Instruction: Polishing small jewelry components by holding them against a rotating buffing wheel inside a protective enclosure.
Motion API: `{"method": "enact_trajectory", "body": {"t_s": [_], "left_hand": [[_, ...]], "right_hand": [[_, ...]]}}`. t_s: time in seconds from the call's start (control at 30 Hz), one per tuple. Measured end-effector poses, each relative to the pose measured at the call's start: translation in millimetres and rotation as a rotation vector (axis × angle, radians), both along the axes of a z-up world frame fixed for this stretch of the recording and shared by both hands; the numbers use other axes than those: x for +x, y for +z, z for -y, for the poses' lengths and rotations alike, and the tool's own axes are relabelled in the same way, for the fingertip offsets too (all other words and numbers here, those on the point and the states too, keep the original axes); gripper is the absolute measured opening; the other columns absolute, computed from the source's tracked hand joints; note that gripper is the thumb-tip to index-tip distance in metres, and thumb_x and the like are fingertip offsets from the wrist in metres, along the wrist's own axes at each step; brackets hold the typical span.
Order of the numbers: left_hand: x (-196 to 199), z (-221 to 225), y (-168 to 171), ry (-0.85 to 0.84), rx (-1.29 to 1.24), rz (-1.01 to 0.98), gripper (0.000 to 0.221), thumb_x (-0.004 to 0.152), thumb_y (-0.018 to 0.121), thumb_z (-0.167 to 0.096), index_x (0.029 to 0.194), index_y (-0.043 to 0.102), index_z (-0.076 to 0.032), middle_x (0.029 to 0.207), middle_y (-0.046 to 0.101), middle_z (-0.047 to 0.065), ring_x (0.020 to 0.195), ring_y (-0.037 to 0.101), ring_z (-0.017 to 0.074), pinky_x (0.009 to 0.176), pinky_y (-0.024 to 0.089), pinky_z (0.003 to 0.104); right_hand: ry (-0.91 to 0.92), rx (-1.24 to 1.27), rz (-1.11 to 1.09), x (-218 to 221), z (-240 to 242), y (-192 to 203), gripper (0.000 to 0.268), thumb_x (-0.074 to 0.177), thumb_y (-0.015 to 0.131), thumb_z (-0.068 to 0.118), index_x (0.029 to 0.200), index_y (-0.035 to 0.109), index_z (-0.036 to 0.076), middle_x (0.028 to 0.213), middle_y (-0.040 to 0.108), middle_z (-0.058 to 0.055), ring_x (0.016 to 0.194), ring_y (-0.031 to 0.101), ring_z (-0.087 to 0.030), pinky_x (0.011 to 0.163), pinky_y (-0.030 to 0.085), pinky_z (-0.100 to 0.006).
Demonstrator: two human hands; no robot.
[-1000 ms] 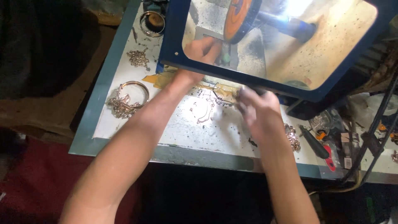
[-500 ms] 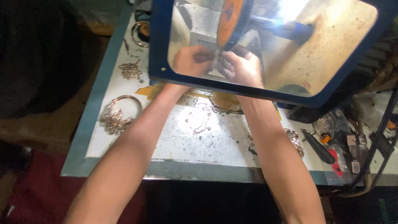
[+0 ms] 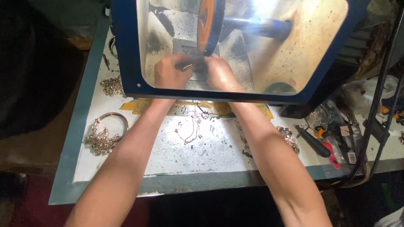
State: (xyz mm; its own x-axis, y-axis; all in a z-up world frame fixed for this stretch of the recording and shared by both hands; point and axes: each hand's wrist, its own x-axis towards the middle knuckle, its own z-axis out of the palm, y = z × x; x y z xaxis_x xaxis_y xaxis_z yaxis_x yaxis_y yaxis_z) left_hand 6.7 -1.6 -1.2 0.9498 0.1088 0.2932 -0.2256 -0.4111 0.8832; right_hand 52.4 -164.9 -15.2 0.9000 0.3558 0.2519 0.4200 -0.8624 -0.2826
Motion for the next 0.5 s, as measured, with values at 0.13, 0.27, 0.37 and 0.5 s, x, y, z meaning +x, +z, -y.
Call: {"method": "enact_trajectory", "body": {"t_s": [0.13, 0.27, 0.37, 0.5], "left_hand": [[4.0, -0.6, -2.2, 0.044, 0.003, 0.002, 0.024, 0.083, 0.077, -0.003, 0.103, 0.080, -0.016, 0.094, 0.079, 0.005, 0.091, 0.077, 0.0250, 0.080, 0.060, 0.037], [7.2, -0.9, -11.4, 0.097, 0.017, 0.042, 0.023, 0.083, 0.079, -0.005, 0.103, 0.080, -0.016, 0.095, 0.077, 0.005, 0.088, 0.075, 0.0229, 0.078, 0.060, 0.036], [12.6, -0.4, -19.2, 0.146, 0.010, 0.088, 0.022, 0.084, 0.079, -0.005, 0.103, 0.080, -0.016, 0.094, 0.074, 0.004, 0.086, 0.073, 0.0222, 0.078, 0.059, 0.036], [8.8, 0.2, -13.7, 0.196, 0.029, 0.082, 0.023, 0.085, 0.078, -0.001, 0.104, 0.079, -0.012, 0.096, 0.073, 0.007, 0.086, 0.072, 0.0233, 0.077, 0.059, 0.036]], "right_hand": [[-0.017, 0.043, -0.003, -11.3, 1.3, -2.5, 0.058, 0.074, 0.074, -0.006, 0.131, 0.066, -0.001, 0.118, 0.071, -0.023, 0.117, 0.066, -0.040, 0.101, 0.054, -0.051], [-0.210, 0.521, -0.258, -15.1, 1.4, 22.4, 0.066, 0.067, 0.092, 0.017, 0.124, 0.066, -0.002, 0.112, 0.071, -0.024, 0.110, 0.068, -0.042, 0.092, 0.055, -0.054], [-0.333, 0.976, -0.299, -42.0, -6.6, 42.9, 0.061, 0.066, 0.096, 0.016, 0.119, 0.070, 0.002, 0.102, 0.076, -0.021, 0.095, 0.077, -0.032, 0.080, 0.066, -0.046], [-0.225, 1.424, -0.206, -83.3, -28.5, 60.0, 0.073, 0.077, 0.086, 0.006, 0.137, 0.049, -0.012, 0.110, 0.069, -0.037, 0.096, 0.076, -0.041, 0.077, 0.069, -0.050]]}}
